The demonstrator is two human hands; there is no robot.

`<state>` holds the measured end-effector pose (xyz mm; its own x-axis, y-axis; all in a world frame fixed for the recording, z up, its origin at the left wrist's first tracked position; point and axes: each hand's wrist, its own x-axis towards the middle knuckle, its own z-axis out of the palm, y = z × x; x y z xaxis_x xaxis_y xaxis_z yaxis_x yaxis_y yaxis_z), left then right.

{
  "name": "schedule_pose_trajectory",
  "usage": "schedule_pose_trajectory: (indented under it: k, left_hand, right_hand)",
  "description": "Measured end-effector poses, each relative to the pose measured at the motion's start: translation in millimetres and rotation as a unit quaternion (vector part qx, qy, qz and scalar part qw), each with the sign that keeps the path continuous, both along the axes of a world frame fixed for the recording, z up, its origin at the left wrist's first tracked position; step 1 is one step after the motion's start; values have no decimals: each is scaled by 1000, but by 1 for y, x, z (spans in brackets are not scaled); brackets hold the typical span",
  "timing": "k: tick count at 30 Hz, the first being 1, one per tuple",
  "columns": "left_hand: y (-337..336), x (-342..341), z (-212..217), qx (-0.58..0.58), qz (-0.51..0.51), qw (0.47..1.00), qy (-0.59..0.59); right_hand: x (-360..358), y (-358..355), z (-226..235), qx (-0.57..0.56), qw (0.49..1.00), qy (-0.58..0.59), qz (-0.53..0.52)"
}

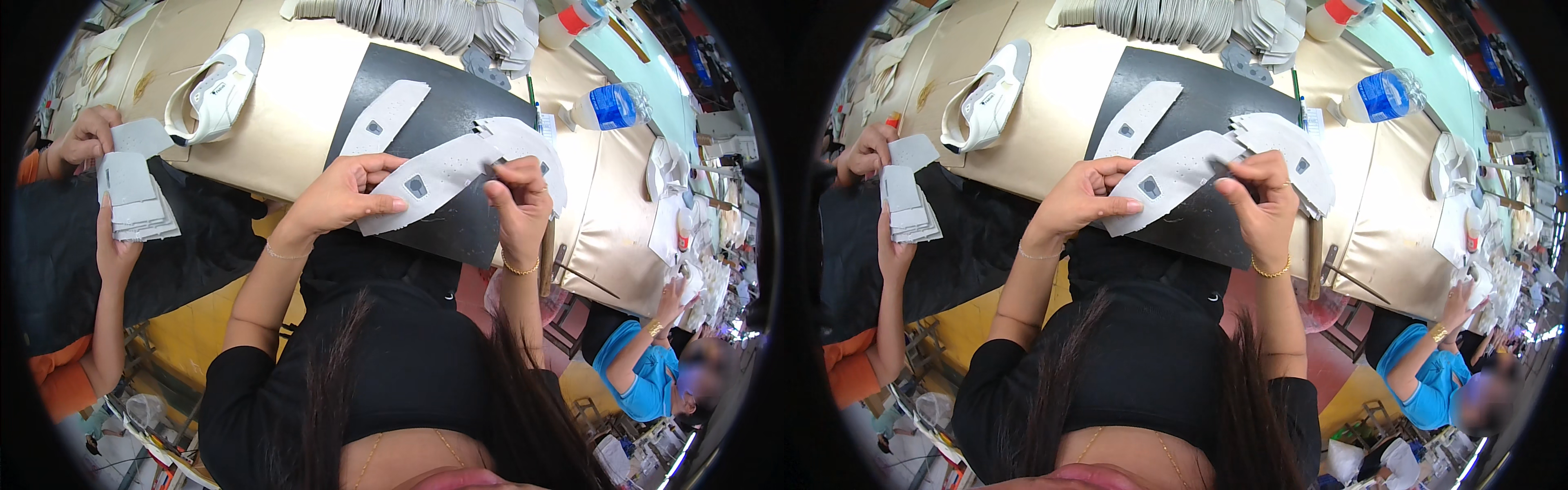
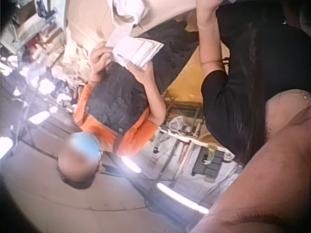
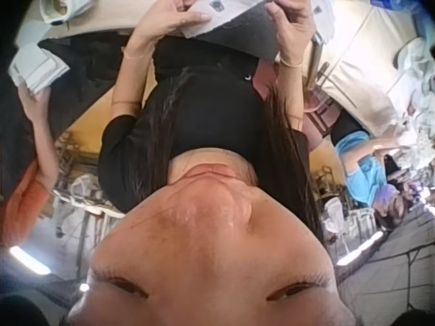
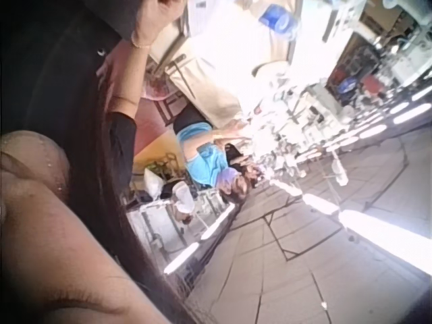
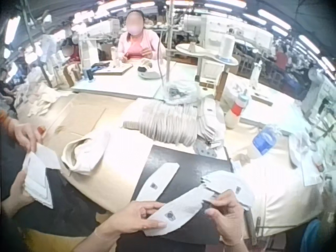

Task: The person uses a small tool to mark or press a spot on white fabric pieces, then applies glue from a bottle to the edges of the pieces. The person handles the fabric pieces one at a time and stacks them on the table.

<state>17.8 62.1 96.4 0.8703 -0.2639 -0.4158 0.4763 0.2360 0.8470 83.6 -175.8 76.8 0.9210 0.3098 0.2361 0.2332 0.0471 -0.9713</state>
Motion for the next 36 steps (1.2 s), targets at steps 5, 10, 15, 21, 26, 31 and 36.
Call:
schedule_pose_trajectory:
  k: [5, 10, 15, 21, 26, 31, 36]
  left_hand:
    - [-7, 0, -3, -29, 16, 999, -25]
    - [-28, -3, -33, -47, 47, 998, 6]
    - [-52, -24, -69, 52, 78, 995, 19]
    - [-56, -27, -77, 169, 77, 983, 4]
    - [-56, -19, -75, 209, 74, 975, -4]
    - [-57, -17, -76, 260, 63, 963, -11]
    - [-58, -14, -74, 257, 63, 964, -2]
  right_hand:
    - [-20, 0, -9, 96, 985, 100, -99]
    - [-31, 3, -17, -21, 991, 85, -100]
    - [-38, -5, -28, -259, 961, 71, -68]
    - [-45, -3, -43, -342, 939, -38, -30]
    - [-43, 1, -45, -388, 919, -62, -19]
    - [-37, 1, -44, -392, 917, -69, -21]
    - [-36, 2, -41, -410, 911, -49, -3]
